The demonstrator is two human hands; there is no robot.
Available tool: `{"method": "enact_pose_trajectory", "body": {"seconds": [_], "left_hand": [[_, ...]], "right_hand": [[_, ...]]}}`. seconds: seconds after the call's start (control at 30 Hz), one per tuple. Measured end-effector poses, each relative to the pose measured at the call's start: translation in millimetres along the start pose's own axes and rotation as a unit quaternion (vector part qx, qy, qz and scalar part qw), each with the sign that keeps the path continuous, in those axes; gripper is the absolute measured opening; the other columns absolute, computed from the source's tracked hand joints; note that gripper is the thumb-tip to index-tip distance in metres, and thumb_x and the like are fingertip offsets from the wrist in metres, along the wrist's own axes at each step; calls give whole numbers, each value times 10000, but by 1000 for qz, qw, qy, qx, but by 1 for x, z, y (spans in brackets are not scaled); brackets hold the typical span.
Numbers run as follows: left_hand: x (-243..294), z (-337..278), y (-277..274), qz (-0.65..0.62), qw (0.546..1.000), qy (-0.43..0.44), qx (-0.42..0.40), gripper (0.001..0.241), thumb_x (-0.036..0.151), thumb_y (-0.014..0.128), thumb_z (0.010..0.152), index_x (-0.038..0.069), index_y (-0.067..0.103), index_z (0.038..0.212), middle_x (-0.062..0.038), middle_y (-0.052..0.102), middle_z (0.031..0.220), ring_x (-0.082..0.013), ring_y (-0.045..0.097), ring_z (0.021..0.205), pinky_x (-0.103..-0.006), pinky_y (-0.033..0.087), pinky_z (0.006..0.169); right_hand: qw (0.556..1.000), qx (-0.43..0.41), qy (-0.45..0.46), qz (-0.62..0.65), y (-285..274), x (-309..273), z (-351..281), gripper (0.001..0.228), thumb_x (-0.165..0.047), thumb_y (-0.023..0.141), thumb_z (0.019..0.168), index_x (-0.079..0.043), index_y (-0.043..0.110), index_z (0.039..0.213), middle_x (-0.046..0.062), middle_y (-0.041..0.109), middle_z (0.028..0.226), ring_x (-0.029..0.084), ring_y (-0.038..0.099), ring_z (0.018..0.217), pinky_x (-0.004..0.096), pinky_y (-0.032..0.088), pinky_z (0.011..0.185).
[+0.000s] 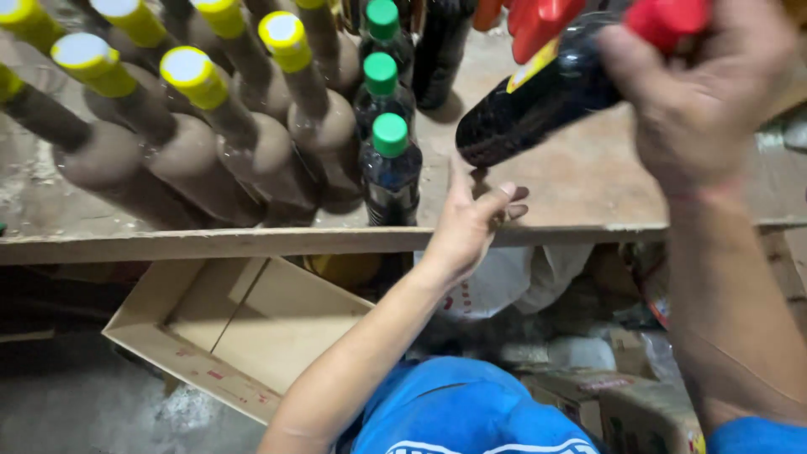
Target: Organizing and stocking various bottled sauces on shelves in a grocery store.
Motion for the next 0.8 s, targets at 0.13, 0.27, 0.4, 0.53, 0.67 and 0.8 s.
{"method": "enact_pose_trajectory", "body": {"seconds": [0.13,0.27,0.4,0.53,0.67,0.8], "left_hand": [[-32,29,-29,252,968,-2,21,1055,115,671,930,30,-104,1641,-277,442,1508,-262,653,1157,-351,517,912],[-41,60,-42,259,961,99,20,1033,114,688,937,-30,-81,1613,-277,170,1630,-315,563,1346,-328,474,1064],[-36,73,-42,232,970,29,60,1079,133,683,867,-58,-84,1602,-340,491,1458,-317,521,1349,-328,414,1085],[-28,86,-54,258,959,55,100,1016,105,691,858,-132,21,1584,-288,534,1419,-275,539,1301,-327,431,1071],[-25,93,-58,262,955,11,141,1008,129,684,823,-135,68,1576,-246,621,1213,-263,587,1085,-339,482,958],[-27,101,-65,261,951,-6,168,948,141,660,800,-166,162,1545,-235,626,1032,-266,567,954,-364,479,848]], "right_hand": [[998,10,-65,14,46,2,31,176,52,783,1023,33,636,1118,-32,619,975,50,524,820,219,439,727],[998,31,-44,27,73,46,44,230,-8,891,1042,7,662,1061,-53,586,892,34,457,738,217,378,644],[999,24,-41,-12,94,51,57,238,-59,905,985,-8,689,1072,-63,597,870,27,451,736,221,371,634],[999,4,-24,-31,113,59,61,251,-110,906,949,1,706,1053,-77,616,823,14,459,695,207,396,600],[1000,-13,-15,-22,124,73,66,261,-127,900,944,11,709,1055,-65,601,806,17,466,698,217,399,598],[997,-32,-21,-64,134,78,68,272,-143,906,927,12,713,1041,-50,578,750,22,461,661,220,403,575]]}}
Point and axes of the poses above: each hand's wrist, its own z-axis towards the middle knuckle, its own y-axis out of the palm, x = y × z, the point moved 9 cm from there along z, towards the middle knuckle
